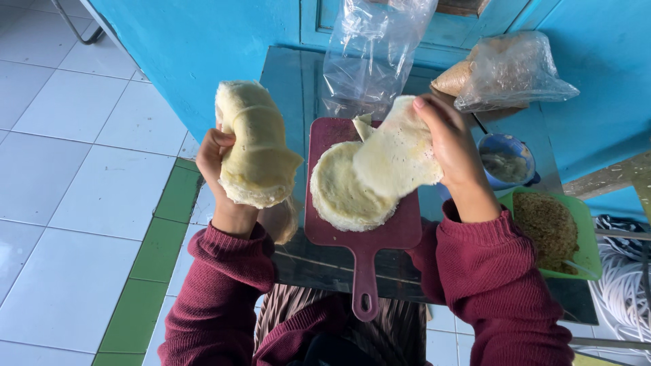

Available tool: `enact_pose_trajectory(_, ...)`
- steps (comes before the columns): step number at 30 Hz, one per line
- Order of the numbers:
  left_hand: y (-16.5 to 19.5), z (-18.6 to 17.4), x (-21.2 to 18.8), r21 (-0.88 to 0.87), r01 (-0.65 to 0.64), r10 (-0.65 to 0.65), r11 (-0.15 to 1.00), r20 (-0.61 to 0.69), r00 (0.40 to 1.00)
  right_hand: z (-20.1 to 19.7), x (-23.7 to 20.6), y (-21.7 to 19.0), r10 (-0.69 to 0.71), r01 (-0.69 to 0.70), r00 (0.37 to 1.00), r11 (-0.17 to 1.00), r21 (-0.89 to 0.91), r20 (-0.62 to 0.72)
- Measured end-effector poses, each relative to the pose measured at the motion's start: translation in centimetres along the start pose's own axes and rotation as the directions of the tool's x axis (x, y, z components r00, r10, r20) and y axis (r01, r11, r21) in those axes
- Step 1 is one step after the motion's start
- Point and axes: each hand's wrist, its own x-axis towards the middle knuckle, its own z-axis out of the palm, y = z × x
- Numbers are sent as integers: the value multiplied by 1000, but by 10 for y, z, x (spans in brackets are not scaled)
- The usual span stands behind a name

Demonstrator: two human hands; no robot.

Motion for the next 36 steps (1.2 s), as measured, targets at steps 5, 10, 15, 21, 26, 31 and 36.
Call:
enact_pose_trajectory(5, 1, 0, 2, -100, 120, -120, 988, 3, 993, 23, -7, 10, -413, 497, 867, 671, -551, 279)
enact_pose_trajectory(10, -3, -3, 3, -60, 116, -119, 991, -34, 992, 51, -39, 45, -547, 856, 487, 143, -497, 681)
enact_pose_trajectory(15, -11, -8, 3, -90, 134, -133, 987, 22, 991, 33, -53, 58, -515, 852, 481, 82, -517, 710)
enact_pose_trajectory(21, -14, -4, 1, -138, 200, -196, 970, 37, 980, 47, -58, 65, -484, 815, 531, 65, -576, 696)
enact_pose_trajectory(26, -17, -1, 0, -138, 229, -218, 964, 90, 972, 51, -62, 70, -502, 835, 504, 73, -546, 703)
enact_pose_trajectory(31, -19, -6, 1, -151, 259, -254, 954, 52, 966, 49, -65, 69, -458, 851, 495, 83, -519, 738)
enact_pose_trajectory(36, -20, -9, -1, -148, 277, -271, 949, 58, 961, 29, -60, 55, -440, 771, 634, 427, -473, 636)
